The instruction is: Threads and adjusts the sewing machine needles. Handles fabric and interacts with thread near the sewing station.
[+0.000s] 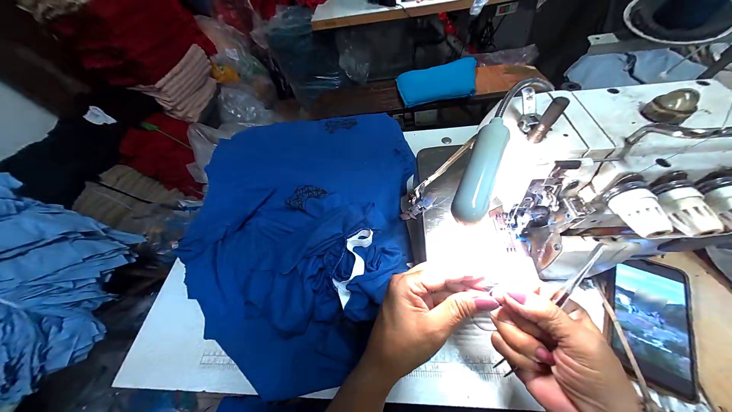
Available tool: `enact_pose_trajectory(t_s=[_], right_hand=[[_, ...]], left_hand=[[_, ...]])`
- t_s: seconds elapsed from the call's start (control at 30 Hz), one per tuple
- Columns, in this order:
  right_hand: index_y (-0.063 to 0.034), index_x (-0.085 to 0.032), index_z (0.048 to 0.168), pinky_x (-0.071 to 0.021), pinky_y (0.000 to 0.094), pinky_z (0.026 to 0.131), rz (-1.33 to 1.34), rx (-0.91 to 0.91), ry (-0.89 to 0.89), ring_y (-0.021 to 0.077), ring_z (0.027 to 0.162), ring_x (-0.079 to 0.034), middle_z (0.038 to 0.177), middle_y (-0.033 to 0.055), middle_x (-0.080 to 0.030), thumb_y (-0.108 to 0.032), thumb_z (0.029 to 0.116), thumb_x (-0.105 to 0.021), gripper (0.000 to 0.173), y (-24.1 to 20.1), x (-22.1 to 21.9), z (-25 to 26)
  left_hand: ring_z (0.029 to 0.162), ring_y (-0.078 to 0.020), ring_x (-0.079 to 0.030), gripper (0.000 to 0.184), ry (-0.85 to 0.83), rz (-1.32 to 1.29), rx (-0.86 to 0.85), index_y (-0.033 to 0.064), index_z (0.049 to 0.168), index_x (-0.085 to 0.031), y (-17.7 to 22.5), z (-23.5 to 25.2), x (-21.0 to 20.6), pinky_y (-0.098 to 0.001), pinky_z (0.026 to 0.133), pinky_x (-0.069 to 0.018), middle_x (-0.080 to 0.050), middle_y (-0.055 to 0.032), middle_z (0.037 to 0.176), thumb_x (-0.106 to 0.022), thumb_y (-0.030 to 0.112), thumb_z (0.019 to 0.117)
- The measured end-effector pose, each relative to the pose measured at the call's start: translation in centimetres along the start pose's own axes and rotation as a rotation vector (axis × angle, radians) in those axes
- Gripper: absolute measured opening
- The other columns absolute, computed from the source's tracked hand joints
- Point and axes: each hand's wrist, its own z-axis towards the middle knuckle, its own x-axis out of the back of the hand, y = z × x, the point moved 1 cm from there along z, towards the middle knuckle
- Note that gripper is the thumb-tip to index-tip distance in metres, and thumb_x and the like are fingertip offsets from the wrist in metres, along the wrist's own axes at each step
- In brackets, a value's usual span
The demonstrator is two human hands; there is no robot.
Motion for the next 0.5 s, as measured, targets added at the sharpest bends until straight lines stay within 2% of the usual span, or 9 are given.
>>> enact_pose_trajectory(t_s=[0.17, 0.33, 0.5], right_hand=[[-0.0056, -0.071, 0.081, -0.032, 0.0103, 0.036, 0.018, -0.003, 0.005, -0.0053, 0.039, -0.039, 0.052, -0.0039, -0.053, -0.001, 0.0925, -0.059, 0.017, 0.28, -0.21, 0.27], [-0.0064, -0.07, 0.08, -0.0307, 0.01, 0.036, 0.029, -0.004, 0.003, -0.0058, 0.038, -0.038, 0.051, -0.0045, -0.051, 0.0, 0.0921, -0.058, 0.018, 0.3, -0.19, 0.38], [-0.0084, -0.068, 0.077, -0.0304, 0.0107, 0.036, 0.024, -0.033, 0.017, -0.0053, 0.038, -0.038, 0.05, -0.005, -0.049, 0.001, 0.0921, -0.059, 0.019, 0.2, -0.39, 0.39]], left_hand=[[0.074, -0.0106, -0.072, 0.008, 0.063, -0.008, 0.013, -0.0022, 0.095, -0.077, 0.01, 0.27, -0.39, -0.0247, 0.073, -0.0626, -0.075, -0.0083, 0.085, -0.07, 0.0, 0.0917], [0.073, -0.0148, -0.074, 0.012, 0.092, -0.068, 0.033, -0.0025, 0.089, -0.076, -0.23, 0.48, -0.18, -0.029, 0.075, -0.0635, -0.075, -0.0115, 0.08, -0.066, 0.0, 0.0947], [0.069, -0.0146, -0.074, 0.013, 0.128, -0.099, 0.054, -0.0015, 0.085, -0.075, -0.24, 0.68, -0.35, -0.0281, 0.071, -0.0631, -0.074, -0.0115, 0.075, -0.066, 0.001, 0.0941]])
